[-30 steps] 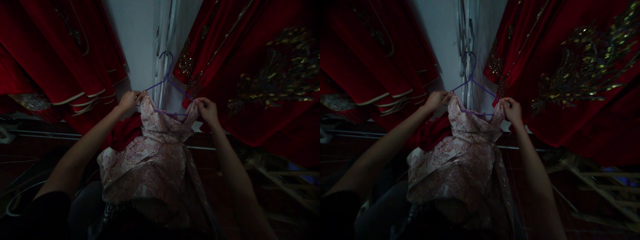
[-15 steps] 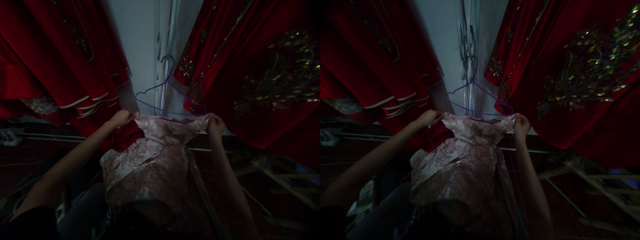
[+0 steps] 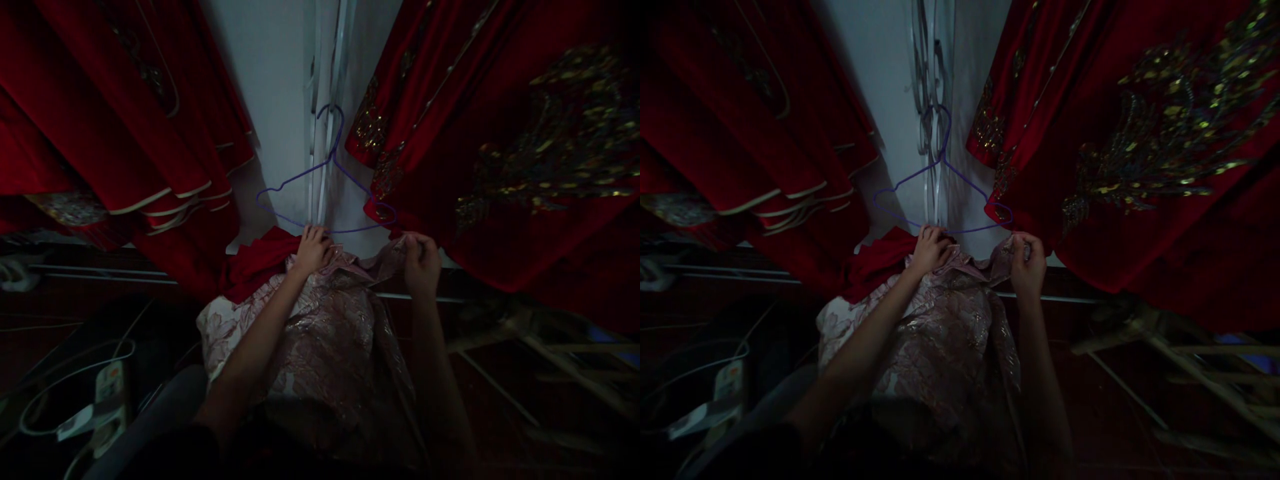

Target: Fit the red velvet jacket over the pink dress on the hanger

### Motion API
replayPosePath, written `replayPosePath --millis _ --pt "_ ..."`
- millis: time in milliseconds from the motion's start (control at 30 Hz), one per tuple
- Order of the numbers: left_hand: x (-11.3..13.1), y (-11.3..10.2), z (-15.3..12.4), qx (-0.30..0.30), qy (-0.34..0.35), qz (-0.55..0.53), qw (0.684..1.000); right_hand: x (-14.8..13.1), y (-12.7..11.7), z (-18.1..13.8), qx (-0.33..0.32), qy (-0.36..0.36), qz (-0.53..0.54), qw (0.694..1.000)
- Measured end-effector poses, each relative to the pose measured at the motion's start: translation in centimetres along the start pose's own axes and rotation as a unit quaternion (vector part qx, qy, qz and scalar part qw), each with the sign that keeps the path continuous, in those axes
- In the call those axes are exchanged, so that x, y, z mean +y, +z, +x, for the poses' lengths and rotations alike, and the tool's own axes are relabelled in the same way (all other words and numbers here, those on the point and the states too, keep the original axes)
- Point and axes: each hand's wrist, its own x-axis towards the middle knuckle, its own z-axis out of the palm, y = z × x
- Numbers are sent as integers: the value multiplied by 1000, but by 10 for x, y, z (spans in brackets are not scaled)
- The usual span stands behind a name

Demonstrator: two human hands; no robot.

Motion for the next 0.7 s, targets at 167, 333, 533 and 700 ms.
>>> replayPosePath --millis 167,333,533,700 --pt "36 -13 -22 66 -41 -23 997 15 -13 9 42 21 -22 999" --pt "13 -53 -37 66 -17 -43 997 28 -24 15 91 27 -48 994" --pt "4 -65 -46 64 -11 -36 997 36 -25 17 97 24 -42 994" --pt "14 -55 -37 61 -28 -38 997 27 -18 14 89 21 -33 995"
